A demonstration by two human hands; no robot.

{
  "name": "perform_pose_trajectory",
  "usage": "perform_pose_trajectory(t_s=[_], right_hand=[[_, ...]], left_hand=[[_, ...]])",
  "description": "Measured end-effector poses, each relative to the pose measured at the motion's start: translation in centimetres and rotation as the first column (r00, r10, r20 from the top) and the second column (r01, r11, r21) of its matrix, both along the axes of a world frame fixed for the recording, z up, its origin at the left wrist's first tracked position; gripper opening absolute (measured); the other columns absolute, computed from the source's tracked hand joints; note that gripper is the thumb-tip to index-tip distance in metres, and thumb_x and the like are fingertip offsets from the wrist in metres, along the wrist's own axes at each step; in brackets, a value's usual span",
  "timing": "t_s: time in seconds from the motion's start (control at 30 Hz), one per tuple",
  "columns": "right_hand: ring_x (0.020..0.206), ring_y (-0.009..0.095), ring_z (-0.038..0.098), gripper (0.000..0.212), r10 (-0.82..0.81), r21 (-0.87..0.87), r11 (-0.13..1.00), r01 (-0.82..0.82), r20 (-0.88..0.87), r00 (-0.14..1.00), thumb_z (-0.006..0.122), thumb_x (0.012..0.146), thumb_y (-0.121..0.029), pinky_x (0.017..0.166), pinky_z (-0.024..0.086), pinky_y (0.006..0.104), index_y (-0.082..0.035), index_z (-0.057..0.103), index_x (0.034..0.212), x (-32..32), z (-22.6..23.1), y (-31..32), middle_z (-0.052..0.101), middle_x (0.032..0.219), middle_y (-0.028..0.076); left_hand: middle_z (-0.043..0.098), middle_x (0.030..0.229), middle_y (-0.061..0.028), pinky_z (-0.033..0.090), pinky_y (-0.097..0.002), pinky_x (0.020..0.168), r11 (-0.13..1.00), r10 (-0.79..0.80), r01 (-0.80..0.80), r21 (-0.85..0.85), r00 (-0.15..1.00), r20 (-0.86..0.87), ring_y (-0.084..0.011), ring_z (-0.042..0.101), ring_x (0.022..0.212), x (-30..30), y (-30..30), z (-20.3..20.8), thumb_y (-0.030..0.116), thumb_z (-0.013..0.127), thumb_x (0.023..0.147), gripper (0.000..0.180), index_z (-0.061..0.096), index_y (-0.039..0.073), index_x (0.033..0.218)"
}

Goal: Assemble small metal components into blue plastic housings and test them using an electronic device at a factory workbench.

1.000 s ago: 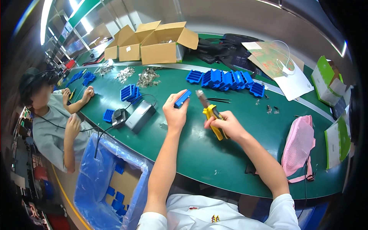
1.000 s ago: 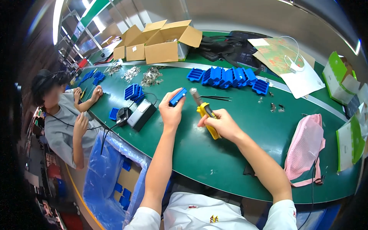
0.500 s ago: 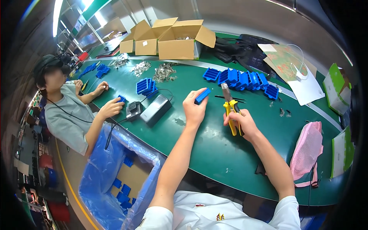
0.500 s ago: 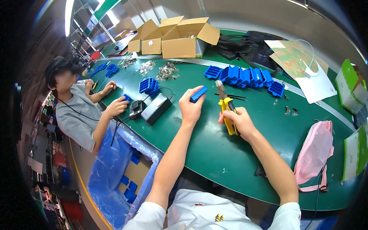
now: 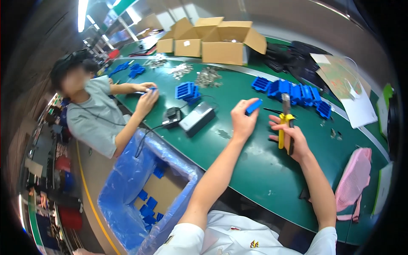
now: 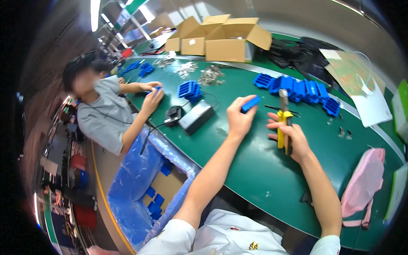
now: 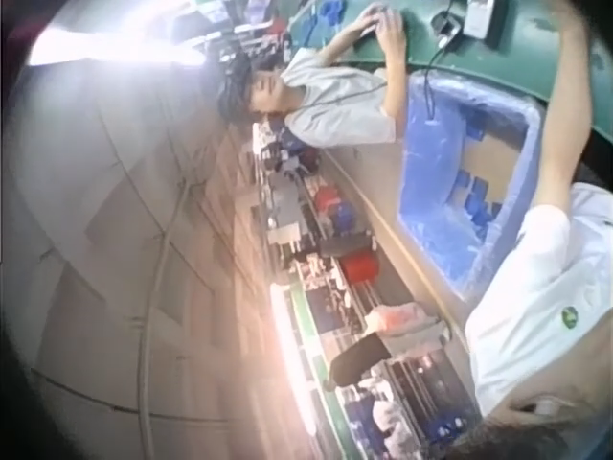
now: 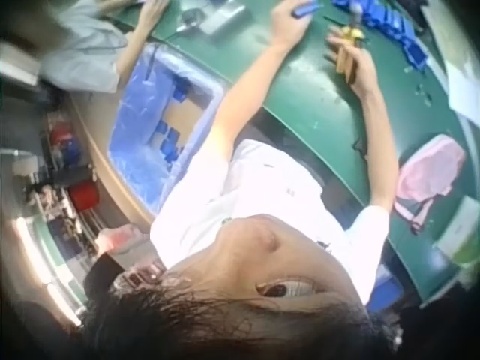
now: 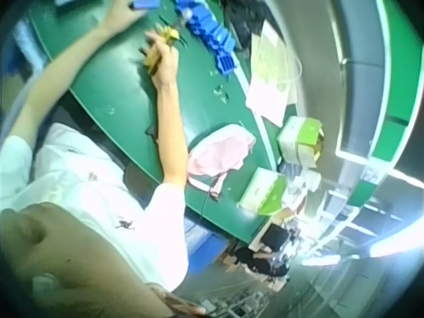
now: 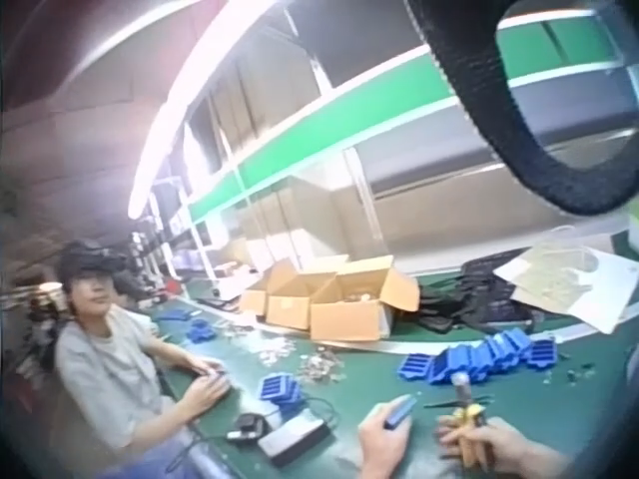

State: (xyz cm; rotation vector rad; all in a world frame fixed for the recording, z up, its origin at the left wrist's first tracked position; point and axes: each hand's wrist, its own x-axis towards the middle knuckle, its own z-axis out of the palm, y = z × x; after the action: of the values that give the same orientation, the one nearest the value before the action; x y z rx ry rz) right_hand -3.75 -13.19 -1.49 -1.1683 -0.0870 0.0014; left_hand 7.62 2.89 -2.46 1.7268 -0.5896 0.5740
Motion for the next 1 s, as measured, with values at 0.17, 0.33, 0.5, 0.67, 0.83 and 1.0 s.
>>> perform_pose_trajectory(t_s=[0.17, 0.33, 0.5, 0.67, 0.83, 1.0], right_hand=[[0.106, 0.023, 0.054, 0.04, -0.01, 0.006, 1.0, 0.01, -0.025, 1.0, 0.048, 0.088, -0.026, 0.091, 0.047, 0.0391, 0.007, 0.064, 0.103, -0.1, -0.6, -0.6, 0.053, 0.122, 0.018], [0.113, 0.025, 0.052, 0.041, -0.035, -0.054, 0.998, 0.037, 0.038, 0.999, 0.049, 0.087, -0.026, 0.095, 0.045, 0.0401, 0.007, 0.064, 0.106, -0.2, -0.6, -0.2, 0.049, 0.131, 0.016], [0.108, 0.024, 0.056, 0.041, -0.149, -0.083, 0.984, 0.158, 0.105, 0.983, 0.05, 0.087, -0.026, 0.093, 0.045, 0.0389, 0.008, 0.065, 0.105, -0.3, 0.1, 0.8, 0.055, 0.118, 0.015], [0.107, 0.025, 0.057, 0.039, -0.164, -0.102, 0.979, 0.177, 0.132, 0.978, 0.052, 0.09, -0.027, 0.092, 0.047, 0.0384, 0.006, 0.066, 0.104, -0.1, -1.1, 0.5, 0.054, 0.124, 0.015], [0.12, 0.025, 0.051, 0.031, -0.116, -0.109, 0.986, 0.124, 0.072, 0.991, 0.051, 0.093, -0.023, 0.091, 0.048, 0.0392, 0.002, 0.068, 0.102, 0.4, -1.3, 0.1, 0.046, 0.137, 0.014], [0.135, 0.027, 0.033, 0.024, -0.24, -0.39, 0.865, 0.315, 0.23, 0.943, 0.057, 0.092, -0.019, 0.104, 0.034, 0.0421, -0.003, 0.069, 0.105, 0.8, -1.5, 0.8, 0.034, 0.148, 0.011]], left_hand=[[0.065, 0.086, -0.0128, 0.049, -0.0312, 0.07, 1.0, -0.024, 0.024, -0.007, 0.999, -0.046, -0.0257, 0.064, 0.078, -0.3, -0.2, -0.2, 0.001, 0.069, 0.074, 0.026, 0.069, 0.004, 0.099], [0.066, 0.086, -0.0115, 0.049, -0.0289, 0.069, 1.0, -0.019, 0.018, -0.003, 0.999, -0.049, -0.0222, 0.064, 0.076, -0.3, -0.1, -0.3, 0.002, 0.069, 0.074, 0.025, 0.069, 0.003, 0.099], [0.066, 0.086, -0.0117, 0.049, -0.029, 0.069, 1.0, -0.018, 0.017, -0.023, 0.999, -0.03, -0.0224, 0.064, 0.076, 0.0, 0.0, -0.4, 0.002, 0.069, 0.074, 0.025, 0.069, 0.003, 0.099], [0.066, 0.086, -0.0121, 0.049, -0.029, 0.07, 1.0, -0.004, 0.004, -0.004, 0.999, -0.037, -0.0218, 0.064, 0.076, -0.2, -0.1, -0.4, 0.001, 0.069, 0.074, 0.025, 0.069, 0.003, 0.098], [0.066, 0.086, -0.0123, 0.049, -0.0318, 0.07, 1.0, -0.009, 0.008, -0.006, 0.999, -0.054, -0.0266, 0.065, 0.077, -0.1, 0.0, -0.2, 0.0, 0.068, 0.073, 0.025, 0.069, 0.005, 0.098], [0.067, 0.087, -0.0122, 0.049, -0.0306, 0.071, 1.0, -0.003, 0.002, -0.009, 0.998, -0.07, -0.0249, 0.065, 0.078, -0.1, 0.4, -0.1, 0.0, 0.068, 0.074, 0.026, 0.07, 0.005, 0.099]])
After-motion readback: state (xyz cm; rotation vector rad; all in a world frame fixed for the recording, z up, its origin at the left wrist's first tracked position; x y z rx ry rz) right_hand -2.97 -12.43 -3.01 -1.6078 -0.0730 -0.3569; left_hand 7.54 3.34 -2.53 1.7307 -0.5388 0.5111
